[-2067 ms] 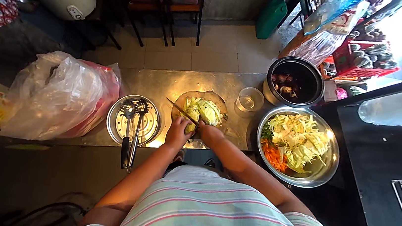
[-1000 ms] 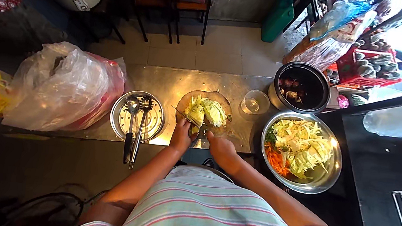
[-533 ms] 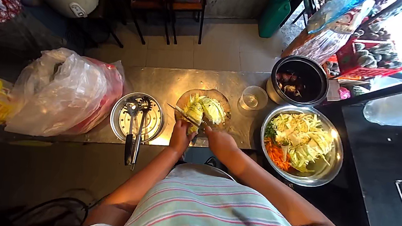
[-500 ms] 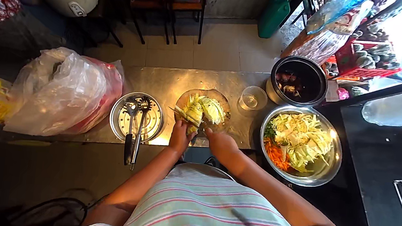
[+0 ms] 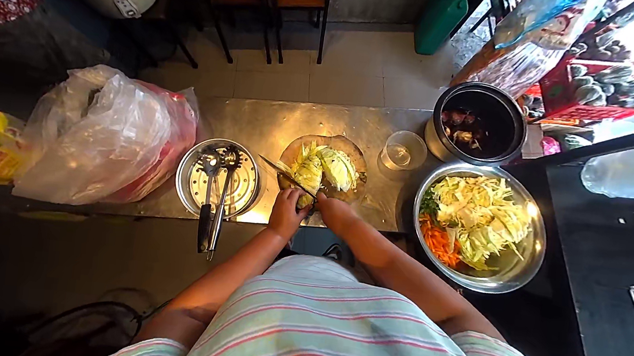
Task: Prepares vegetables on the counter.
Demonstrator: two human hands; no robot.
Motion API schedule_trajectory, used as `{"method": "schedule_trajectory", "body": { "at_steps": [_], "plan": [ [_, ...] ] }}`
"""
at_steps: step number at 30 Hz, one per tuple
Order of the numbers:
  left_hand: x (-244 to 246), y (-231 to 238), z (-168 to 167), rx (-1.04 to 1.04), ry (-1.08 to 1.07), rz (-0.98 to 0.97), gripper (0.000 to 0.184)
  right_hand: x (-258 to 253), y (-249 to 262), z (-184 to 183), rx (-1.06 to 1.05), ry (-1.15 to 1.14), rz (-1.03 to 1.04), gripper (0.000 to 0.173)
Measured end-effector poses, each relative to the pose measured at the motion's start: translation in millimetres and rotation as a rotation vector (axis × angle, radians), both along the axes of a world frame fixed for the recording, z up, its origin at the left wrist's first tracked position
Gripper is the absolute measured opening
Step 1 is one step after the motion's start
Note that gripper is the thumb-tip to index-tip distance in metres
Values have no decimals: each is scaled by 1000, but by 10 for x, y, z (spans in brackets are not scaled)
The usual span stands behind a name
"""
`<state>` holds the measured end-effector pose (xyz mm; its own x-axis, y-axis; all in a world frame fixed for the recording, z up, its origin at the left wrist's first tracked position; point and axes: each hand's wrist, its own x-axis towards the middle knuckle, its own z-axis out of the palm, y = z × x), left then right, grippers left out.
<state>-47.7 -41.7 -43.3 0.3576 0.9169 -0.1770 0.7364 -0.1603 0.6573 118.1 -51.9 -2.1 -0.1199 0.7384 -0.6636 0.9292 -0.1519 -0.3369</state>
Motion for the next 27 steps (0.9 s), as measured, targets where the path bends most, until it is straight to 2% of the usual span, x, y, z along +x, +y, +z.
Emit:
{"method": "schedule_trajectory", "body": {
  "at_steps": [2,4,7,14,18,20,22,24,27],
  "plan": [
    [-12,46,25,5,8,-27,44,-7,-20,288,44,-48,-6,35],
    [-38,52,24,35,-2,-58,38,-22,-109,564,63,-97,-6,34],
    [-50,26,-16,80,-7,-83,31,-14,-240,757,49,-157,18,33],
    [-48,33,-78,133,-56,-64,28,-69,-213,482,-30,-192,-3,37],
    [-59,-9,-132,136,-86,-49,28,-57,-104,-22,-24,-107,-19,40],
    [-76,-2,-153,125,-82,-49,28,-51,-47,-135,-11,-92,-4,40],
    [-95,-26,-145,93,-72,-57,30,-52,-44,-13,-20,-100,15,37],
    [-102,10,-94,52,-49,-77,34,-59,-52,285,-9,-126,32,35],
    [-108,2,-71,54,-33,-84,29,-104,-183,640,-19,-160,47,33]
  ]
}}
